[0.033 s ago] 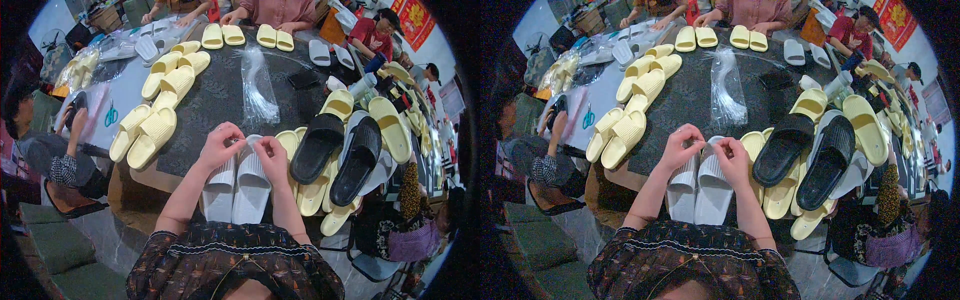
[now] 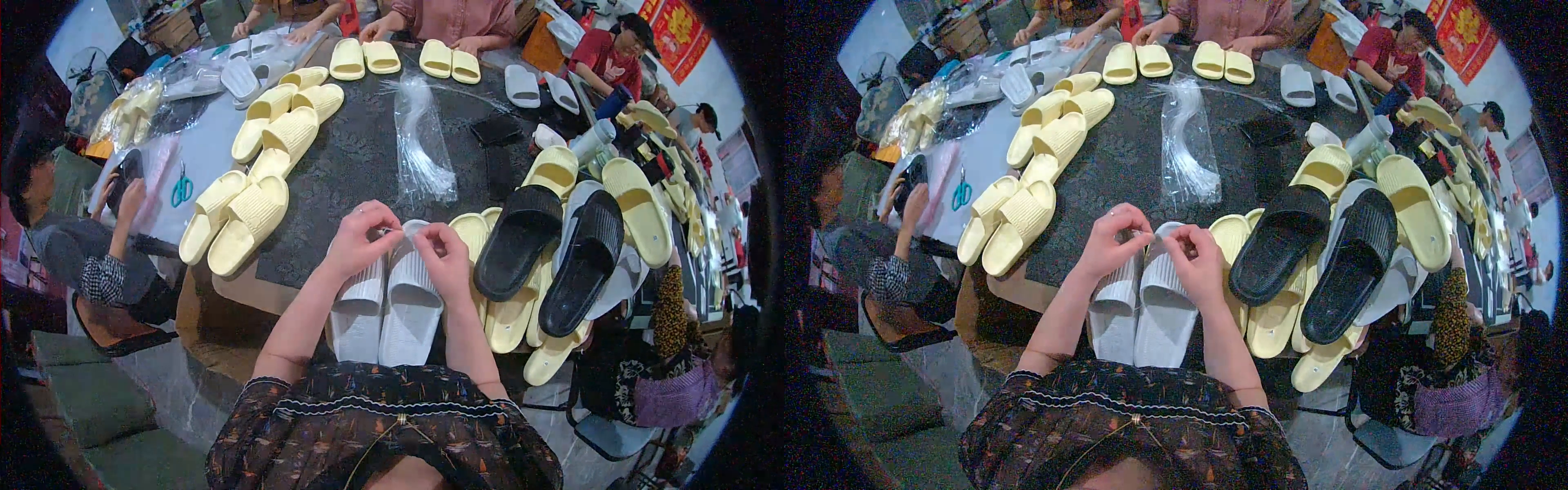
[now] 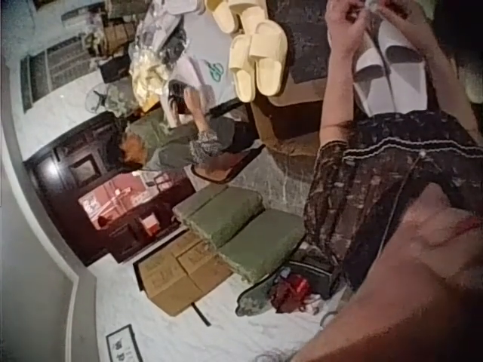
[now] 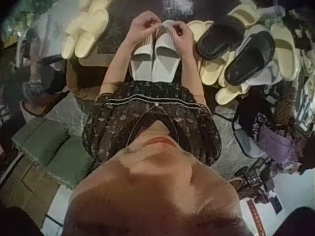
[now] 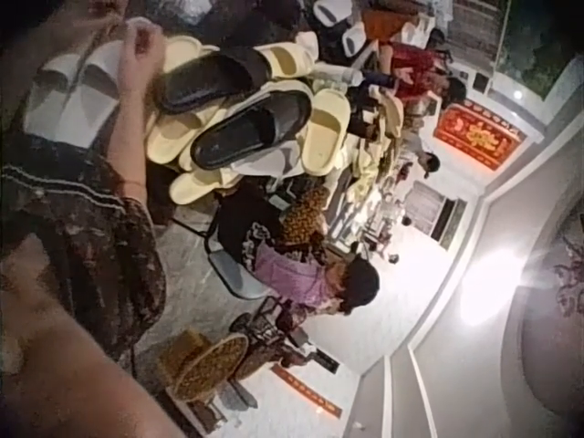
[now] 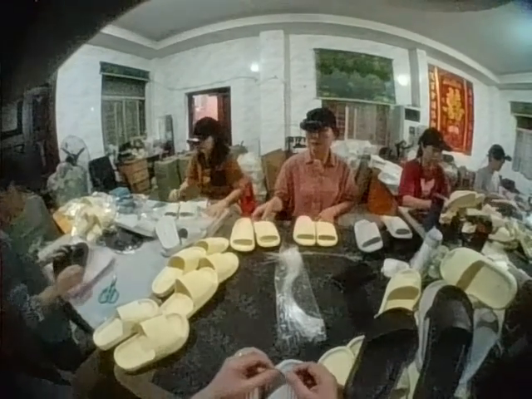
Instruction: Trimming loose threads and excess material from plastic sandals by hand.
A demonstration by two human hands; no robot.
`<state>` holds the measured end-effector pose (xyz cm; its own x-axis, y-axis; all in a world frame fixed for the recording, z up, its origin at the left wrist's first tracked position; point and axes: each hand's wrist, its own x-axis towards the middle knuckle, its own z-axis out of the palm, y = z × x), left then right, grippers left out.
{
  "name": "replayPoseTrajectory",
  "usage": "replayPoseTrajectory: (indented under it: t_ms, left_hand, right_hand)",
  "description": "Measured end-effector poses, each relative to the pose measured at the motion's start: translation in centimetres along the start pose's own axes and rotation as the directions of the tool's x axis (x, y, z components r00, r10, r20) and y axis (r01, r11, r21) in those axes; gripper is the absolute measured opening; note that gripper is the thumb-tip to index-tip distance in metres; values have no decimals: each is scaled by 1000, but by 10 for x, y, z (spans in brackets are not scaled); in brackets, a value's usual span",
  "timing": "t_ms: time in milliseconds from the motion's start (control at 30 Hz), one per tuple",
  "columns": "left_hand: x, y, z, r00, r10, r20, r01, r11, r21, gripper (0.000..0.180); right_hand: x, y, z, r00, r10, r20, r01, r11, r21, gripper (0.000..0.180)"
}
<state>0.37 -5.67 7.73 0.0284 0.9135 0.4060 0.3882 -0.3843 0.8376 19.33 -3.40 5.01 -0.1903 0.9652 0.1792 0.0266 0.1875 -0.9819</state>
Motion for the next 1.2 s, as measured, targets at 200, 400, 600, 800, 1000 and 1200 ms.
replayPoseTrajectory:
  t_ms: [200, 400, 600, 800, 1000, 1200]
  left_hand:
    - [1, 0, 2, 999, 24, -43, -24, 1000, 5, 10]
    - [1, -1, 3, 999, 42, 22, -43, 999, 22, 13]
    - [1, 4, 2, 1000, -21, 8, 21, 1000, -21, 11]
    - [0, 2, 2, 999, 12, -34, -12, 1000, -1, 11]
    - [1, 2, 3, 1000, 3, -16, -3, 1000, -12, 11]
    - [0, -1, 1, 999, -7, -49, 6, 1000, -29, 11]
  right_hand:
    - [0, -8, 0, 999, 37, -3, -38, 999, -16, 10]
    - [0, -1, -2, 1000, -1, 26, 2, 998, -58, 8]
    - [1, 0, -1, 1000, -21, -2, 21, 1000, -21, 10]
    - [0, -7, 1, 1000, 21, -11, -21, 998, 51, 9]
    - [0, -6, 0, 1000, 20, -13, -19, 999, 38, 10]
    - [0, -3, -1, 1000, 2, -10, -2, 1000, 6, 11]
